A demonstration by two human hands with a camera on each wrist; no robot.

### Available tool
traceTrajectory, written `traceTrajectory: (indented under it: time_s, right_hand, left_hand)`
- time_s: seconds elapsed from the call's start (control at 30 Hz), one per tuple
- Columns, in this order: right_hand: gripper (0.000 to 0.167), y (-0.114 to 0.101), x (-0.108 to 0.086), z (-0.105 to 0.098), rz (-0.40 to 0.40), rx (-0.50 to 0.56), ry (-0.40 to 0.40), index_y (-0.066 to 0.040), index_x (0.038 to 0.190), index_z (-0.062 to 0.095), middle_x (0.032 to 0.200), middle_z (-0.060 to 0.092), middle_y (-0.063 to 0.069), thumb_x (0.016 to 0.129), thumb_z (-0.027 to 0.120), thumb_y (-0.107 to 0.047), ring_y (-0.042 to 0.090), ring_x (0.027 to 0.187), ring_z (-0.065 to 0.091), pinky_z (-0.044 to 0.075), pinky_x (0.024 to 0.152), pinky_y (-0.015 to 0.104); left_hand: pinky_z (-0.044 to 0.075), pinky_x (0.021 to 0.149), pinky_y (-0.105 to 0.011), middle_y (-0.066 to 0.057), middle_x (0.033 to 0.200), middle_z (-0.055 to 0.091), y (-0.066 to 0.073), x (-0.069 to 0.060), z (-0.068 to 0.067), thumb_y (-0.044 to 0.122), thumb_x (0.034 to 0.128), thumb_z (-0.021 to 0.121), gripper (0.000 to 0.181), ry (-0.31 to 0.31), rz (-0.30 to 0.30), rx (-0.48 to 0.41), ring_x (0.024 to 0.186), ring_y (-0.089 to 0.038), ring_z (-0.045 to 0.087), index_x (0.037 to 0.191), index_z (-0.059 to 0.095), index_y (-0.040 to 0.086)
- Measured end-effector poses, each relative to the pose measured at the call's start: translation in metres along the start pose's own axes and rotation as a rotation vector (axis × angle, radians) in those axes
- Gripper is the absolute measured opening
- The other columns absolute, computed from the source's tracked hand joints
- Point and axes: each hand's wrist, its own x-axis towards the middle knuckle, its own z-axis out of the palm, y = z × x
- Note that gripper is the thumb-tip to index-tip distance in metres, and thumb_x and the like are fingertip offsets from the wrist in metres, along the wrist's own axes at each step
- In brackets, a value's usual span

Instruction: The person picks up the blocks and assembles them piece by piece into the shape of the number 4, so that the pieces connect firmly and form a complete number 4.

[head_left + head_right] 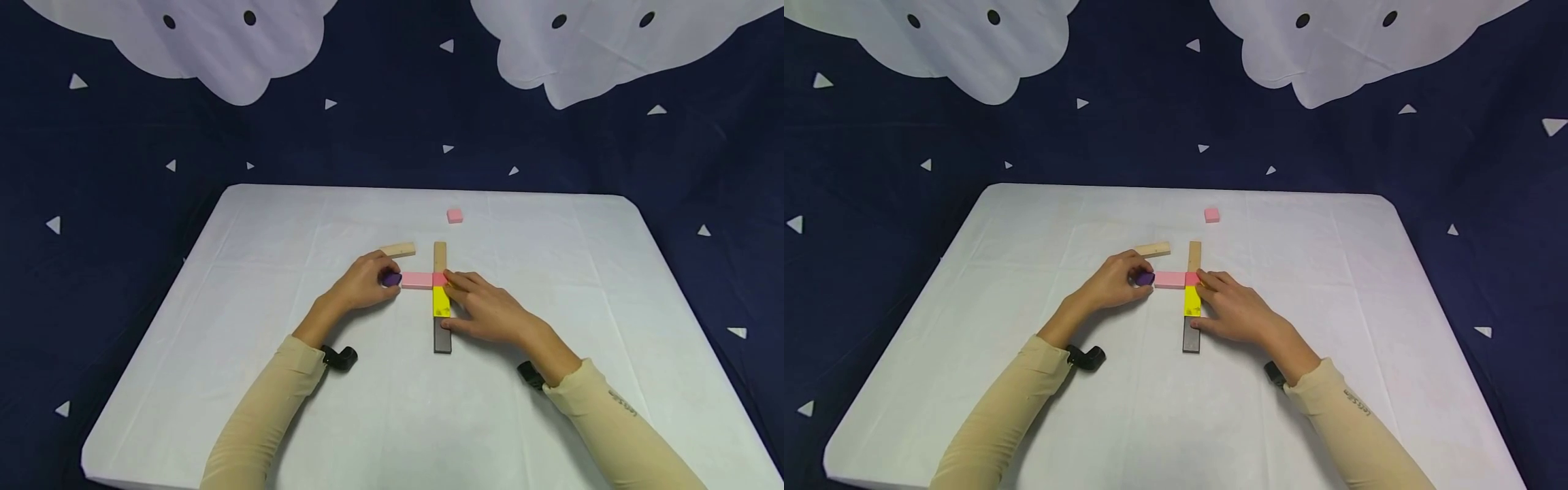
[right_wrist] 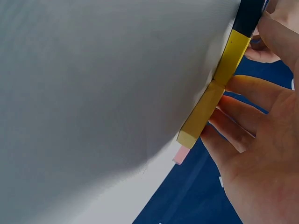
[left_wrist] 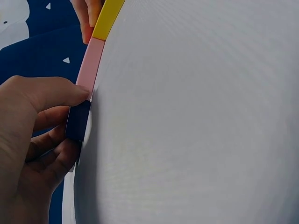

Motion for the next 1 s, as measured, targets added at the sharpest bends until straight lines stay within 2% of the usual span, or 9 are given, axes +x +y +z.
traceTrajectory:
  time_s: [0.37, 0.53, 0.63, 0.77, 0.9, 1.0]
  right_hand:
    - [0.078, 0.002, 0.0, 0.001, -0.012, -0.005, -0.003, -0.004, 0.14, 0.049, 0.153, 0.031, 0.01, 0.085, 0.063, -0.058, 0.026, 0.136, 0.03, 0.042, 0.096, 0.048]
    - [0.078, 0.001, 0.001, 0.001, -0.017, -0.001, 0.002, -0.004, 0.14, 0.049, 0.154, 0.03, 0.01, 0.086, 0.062, -0.059, 0.026, 0.136, 0.03, 0.043, 0.096, 0.049]
    - [0.077, 0.001, 0.0, 0.0, -0.019, 0.001, 0.005, -0.004, 0.14, 0.05, 0.153, 0.031, 0.01, 0.086, 0.062, -0.058, 0.027, 0.136, 0.031, 0.043, 0.095, 0.05]
    - [0.077, 0.0, 0.0, 0.0, -0.015, -0.002, 0.004, -0.004, 0.14, 0.049, 0.153, 0.031, 0.01, 0.086, 0.063, -0.058, 0.027, 0.136, 0.03, 0.044, 0.095, 0.05]
    - [0.078, 0.0, -0.001, -0.001, -0.012, 0.003, -0.007, -0.004, 0.141, 0.048, 0.154, 0.03, 0.01, 0.086, 0.063, -0.057, 0.027, 0.136, 0.029, 0.043, 0.096, 0.05]
    - [0.078, 0.0, -0.001, -0.001, -0.008, 0.006, -0.011, -0.004, 0.141, 0.048, 0.154, 0.03, 0.01, 0.085, 0.063, -0.057, 0.026, 0.136, 0.03, 0.042, 0.097, 0.049]
  left_hand:
    - [0.044, 0.081, -0.029, 0.002, 0.1, 0.059, 0.0, 0.001, 0.001, 0.026, 0.0771, 0.077, 0.032, -0.007, -0.01, 0.001, 0.088, -0.013, 0.053, 0.104, 0.068, 0.011]
    - [0.044, 0.083, -0.031, 0.001, 0.103, 0.059, -0.002, -0.001, -0.002, 0.03, 0.0785, 0.076, 0.038, -0.003, -0.019, -0.017, 0.092, -0.014, 0.054, 0.109, 0.067, 0.01]
    - [0.044, 0.083, -0.032, -0.001, 0.104, 0.06, -0.003, -0.001, -0.005, 0.03, 0.0832, 0.072, 0.036, 0.029, -0.027, -0.047, 0.093, -0.015, 0.054, 0.112, 0.067, 0.009]
    - [0.044, 0.082, -0.033, -0.002, 0.103, 0.06, -0.004, 0.002, -0.011, 0.026, 0.0904, 0.064, 0.026, 0.117, -0.056, -0.059, 0.093, -0.018, 0.053, 0.109, 0.067, 0.009]
    - [0.043, 0.086, -0.036, -0.003, 0.107, 0.06, -0.009, 0.008, -0.016, 0.022, 0.0914, 0.062, 0.021, 0.184, -0.096, -0.039, 0.099, -0.021, 0.052, 0.107, 0.068, 0.009]
    - [0.042, 0.09, -0.038, -0.004, 0.112, 0.059, -0.012, 0.012, -0.018, 0.02, 0.0904, 0.063, 0.024, 0.196, -0.13, -0.025, 0.105, -0.022, 0.051, 0.111, 0.067, 0.008]
